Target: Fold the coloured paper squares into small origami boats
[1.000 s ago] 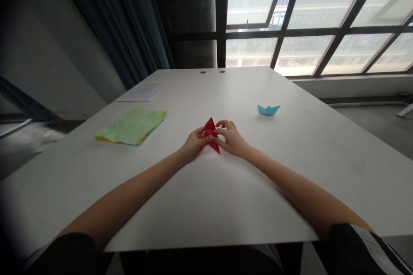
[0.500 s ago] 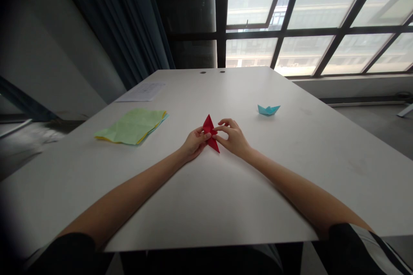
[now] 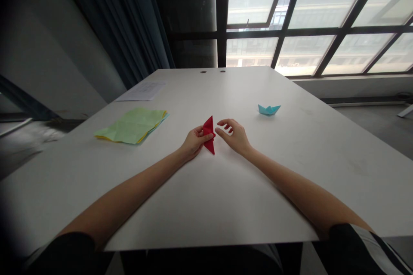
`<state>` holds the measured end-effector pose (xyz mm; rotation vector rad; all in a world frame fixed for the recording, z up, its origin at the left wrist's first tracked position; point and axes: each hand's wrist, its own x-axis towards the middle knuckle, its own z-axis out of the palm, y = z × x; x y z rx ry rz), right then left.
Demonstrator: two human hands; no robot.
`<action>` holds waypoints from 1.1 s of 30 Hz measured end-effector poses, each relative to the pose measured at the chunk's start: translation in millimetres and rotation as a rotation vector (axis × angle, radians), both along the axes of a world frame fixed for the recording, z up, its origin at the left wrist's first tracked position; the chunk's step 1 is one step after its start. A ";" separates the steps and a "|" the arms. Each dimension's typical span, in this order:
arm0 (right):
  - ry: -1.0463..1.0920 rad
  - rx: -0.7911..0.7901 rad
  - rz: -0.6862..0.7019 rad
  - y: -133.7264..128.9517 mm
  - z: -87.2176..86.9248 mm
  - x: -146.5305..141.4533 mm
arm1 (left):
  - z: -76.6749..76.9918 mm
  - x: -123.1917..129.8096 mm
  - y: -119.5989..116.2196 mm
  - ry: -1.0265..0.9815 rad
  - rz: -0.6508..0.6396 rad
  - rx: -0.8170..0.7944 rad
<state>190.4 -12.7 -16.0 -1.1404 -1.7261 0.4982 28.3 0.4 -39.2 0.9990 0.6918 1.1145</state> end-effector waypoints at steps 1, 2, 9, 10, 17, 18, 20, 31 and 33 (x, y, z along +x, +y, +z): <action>0.034 -0.042 0.006 0.9 0.3 0.1 | -0.1 0.0 -0.4 0.034 -0.006 0.011; 0.060 -0.085 0.023 1.4 0.9 0.1 | 0.0 0.1 -1.3 0.068 -0.014 0.026; 0.176 -0.240 0.095 1.1 3.9 0.5 | 7.9 1.7 -11.3 0.256 -0.101 0.129; 0.198 -0.248 0.082 1.8 3.2 0.7 | 9.1 1.5 -11.6 0.265 -0.103 0.124; 0.387 -0.268 0.026 9.4 -3.7 1.1 | 9.4 -0.4 -6.3 0.275 -0.010 0.046; 0.390 -0.268 0.020 9.7 -4.1 1.2 | 8.3 -0.6 -5.6 0.274 0.004 0.049; 0.364 -0.265 0.023 9.5 -4.1 1.6 | 6.2 -0.8 -4.9 0.300 0.007 0.063; 0.073 -0.247 0.021 6.8 1.8 5.0 | 9.4 -2.4 -6.3 0.388 -0.039 0.080; 0.097 -0.253 0.029 6.9 2.0 4.8 | 9.1 -3.0 -4.9 0.382 -0.055 0.087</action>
